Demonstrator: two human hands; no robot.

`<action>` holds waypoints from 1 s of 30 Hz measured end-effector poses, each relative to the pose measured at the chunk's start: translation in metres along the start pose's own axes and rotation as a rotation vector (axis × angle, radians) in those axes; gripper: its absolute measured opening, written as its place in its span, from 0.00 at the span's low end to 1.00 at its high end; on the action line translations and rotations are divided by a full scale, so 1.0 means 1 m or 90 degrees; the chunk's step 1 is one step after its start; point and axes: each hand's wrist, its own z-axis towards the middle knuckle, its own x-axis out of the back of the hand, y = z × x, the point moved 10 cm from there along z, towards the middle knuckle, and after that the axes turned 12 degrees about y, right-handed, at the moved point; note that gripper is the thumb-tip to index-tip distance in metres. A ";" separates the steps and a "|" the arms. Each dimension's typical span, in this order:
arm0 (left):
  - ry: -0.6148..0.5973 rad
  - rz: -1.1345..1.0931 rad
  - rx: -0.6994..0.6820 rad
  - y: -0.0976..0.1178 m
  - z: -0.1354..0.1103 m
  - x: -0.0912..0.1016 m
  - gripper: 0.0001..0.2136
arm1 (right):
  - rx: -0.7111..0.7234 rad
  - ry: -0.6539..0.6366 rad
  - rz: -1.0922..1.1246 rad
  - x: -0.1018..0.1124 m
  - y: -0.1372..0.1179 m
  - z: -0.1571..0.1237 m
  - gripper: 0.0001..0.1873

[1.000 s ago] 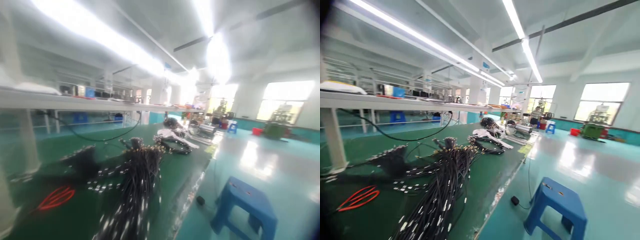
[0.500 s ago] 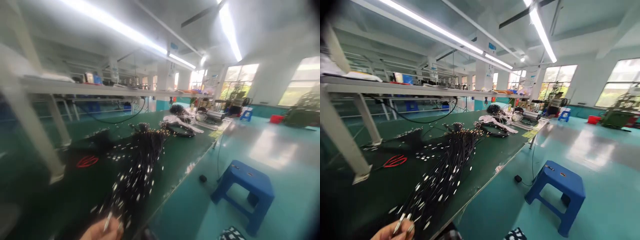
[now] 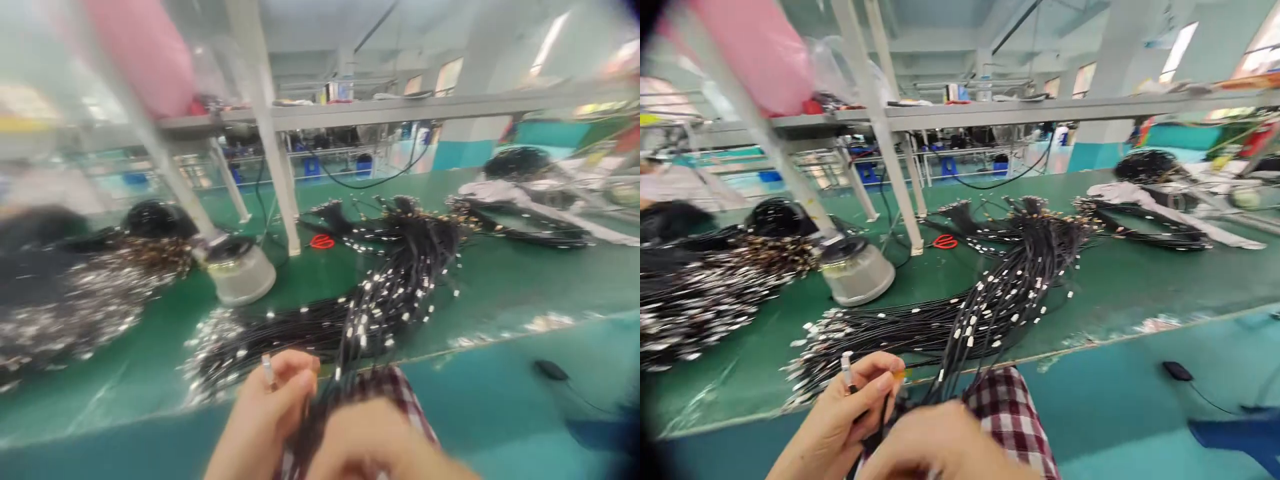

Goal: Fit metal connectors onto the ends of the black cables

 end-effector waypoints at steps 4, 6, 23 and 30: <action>-0.012 -0.073 0.046 -0.015 -0.008 0.000 0.16 | -0.116 0.124 -0.049 0.019 0.027 0.032 0.06; -0.007 -0.092 0.055 -0.018 -0.010 -0.004 0.17 | -0.144 0.128 -0.029 0.019 0.031 0.036 0.07; 0.109 0.000 -0.017 -0.014 -0.009 0.015 0.18 | -0.132 0.147 0.029 0.008 0.027 0.059 0.09; 0.100 -0.023 0.001 -0.015 -0.005 0.017 0.16 | -0.164 0.126 0.074 0.001 0.040 0.054 0.10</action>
